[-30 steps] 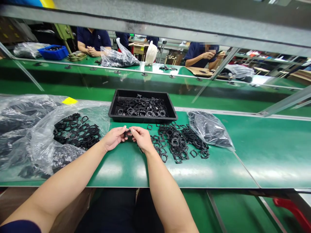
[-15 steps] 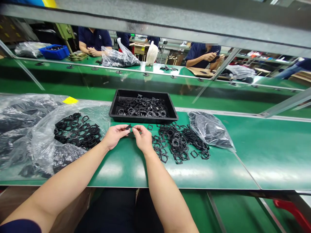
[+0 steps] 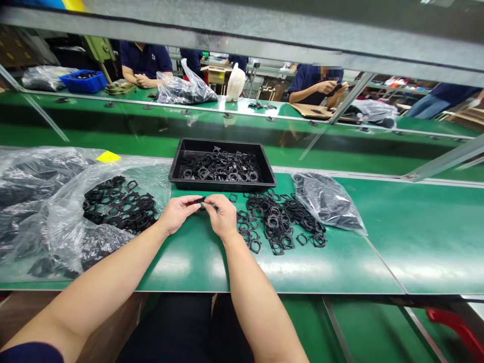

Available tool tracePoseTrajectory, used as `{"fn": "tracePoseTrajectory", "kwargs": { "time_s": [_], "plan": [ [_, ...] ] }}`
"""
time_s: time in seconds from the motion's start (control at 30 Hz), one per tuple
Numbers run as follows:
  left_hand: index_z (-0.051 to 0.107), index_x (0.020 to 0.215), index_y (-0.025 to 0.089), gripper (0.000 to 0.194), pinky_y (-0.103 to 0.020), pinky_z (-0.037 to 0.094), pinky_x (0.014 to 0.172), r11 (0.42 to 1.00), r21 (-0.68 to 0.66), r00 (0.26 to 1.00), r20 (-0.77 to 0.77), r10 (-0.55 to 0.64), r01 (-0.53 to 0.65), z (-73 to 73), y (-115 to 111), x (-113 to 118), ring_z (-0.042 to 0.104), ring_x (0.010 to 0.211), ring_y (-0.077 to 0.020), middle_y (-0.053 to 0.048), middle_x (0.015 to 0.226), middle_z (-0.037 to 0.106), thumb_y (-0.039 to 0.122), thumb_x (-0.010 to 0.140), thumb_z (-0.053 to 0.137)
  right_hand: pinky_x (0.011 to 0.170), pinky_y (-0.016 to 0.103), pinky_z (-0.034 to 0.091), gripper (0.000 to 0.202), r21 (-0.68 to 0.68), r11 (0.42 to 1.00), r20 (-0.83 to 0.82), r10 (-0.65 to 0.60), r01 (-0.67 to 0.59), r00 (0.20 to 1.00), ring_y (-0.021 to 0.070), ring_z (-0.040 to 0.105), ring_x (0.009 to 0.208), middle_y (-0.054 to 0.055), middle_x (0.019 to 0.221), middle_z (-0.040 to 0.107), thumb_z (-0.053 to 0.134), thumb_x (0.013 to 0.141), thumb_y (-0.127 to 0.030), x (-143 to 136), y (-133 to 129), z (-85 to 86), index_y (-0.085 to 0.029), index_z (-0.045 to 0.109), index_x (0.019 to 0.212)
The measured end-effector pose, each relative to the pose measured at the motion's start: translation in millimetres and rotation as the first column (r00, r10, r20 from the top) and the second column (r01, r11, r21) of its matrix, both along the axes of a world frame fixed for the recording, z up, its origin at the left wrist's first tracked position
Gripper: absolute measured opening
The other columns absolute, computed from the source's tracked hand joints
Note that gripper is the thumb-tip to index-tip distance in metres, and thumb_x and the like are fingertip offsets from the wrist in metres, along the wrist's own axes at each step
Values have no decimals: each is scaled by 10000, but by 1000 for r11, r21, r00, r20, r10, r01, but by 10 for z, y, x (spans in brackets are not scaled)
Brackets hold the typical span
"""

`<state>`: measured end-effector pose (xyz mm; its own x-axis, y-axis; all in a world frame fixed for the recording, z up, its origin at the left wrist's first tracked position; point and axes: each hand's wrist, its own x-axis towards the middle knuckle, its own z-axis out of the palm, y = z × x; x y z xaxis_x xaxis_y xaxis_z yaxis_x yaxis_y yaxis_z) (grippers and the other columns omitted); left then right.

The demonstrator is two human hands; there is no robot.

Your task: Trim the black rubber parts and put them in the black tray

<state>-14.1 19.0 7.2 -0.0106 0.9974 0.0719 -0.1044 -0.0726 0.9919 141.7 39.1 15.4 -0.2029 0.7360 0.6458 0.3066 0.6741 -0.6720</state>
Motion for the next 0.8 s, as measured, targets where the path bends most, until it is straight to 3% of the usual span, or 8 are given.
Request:
{"fn": "tracePoseTrajectory", "kwargs": {
  "time_s": [0.17,0.3,0.4,0.53,0.63,0.73,0.8],
  "plan": [
    [697,1000,171,276,-332,447,879,981,175,967,-253,-39,85,26,1,-76,601,921,-190,-73,964,669,290,761,628,641,258,479,104,-169,985,-70,6,-18,997,143,577,700,12,773,618,594,815,-301,-14,-13,-32,-199,593,797],
    [696,1001,189,257,-328,447,860,975,186,948,-314,-59,122,41,-4,-107,596,903,-188,-66,952,661,287,783,601,572,248,474,189,-350,929,-192,51,-117,980,123,550,597,-3,730,593,628,771,-360,-33,-17,-53,-202,564,851],
    [681,1025,182,288,-341,446,875,984,138,969,-233,-78,112,14,-4,-73,593,910,-186,-68,966,661,300,769,621,502,241,462,246,-474,861,-266,60,-185,962,112,527,513,-12,660,574,629,759,-410,-44,4,-62,-191,568,854],
    [615,1112,147,450,-344,487,811,998,-12,998,22,-63,64,-27,0,12,608,855,-168,-69,937,657,305,699,701,515,255,489,280,-547,808,-352,17,-220,936,128,555,514,-10,584,567,611,772,-442,-50,39,-88,-172,558,825],
    [642,1025,118,420,-337,504,769,998,-61,998,67,-19,23,-32,7,39,610,757,-144,-53,845,657,320,667,730,547,264,502,239,-471,872,-297,-19,-129,955,150,597,628,27,718,609,598,797,-402,-41,39,-89,-174,574,865],
    [659,992,114,399,-326,507,752,998,-54,999,43,16,-14,-31,14,29,600,702,-126,-38,795,657,328,663,733,626,277,510,166,-216,976,-152,-36,2,988,173,594,806,58,908,613,607,807,-328,-24,13,-55,-199,619,910],
    [664,998,116,401,-322,505,754,999,-47,999,29,18,-16,-38,16,19,604,710,-130,-42,801,665,325,663,734,657,284,509,129,-82,996,-88,-35,28,995,178,583,858,60,960,601,605,816,-295,-14,-3,-29,-218,645,912]
  ]
}}
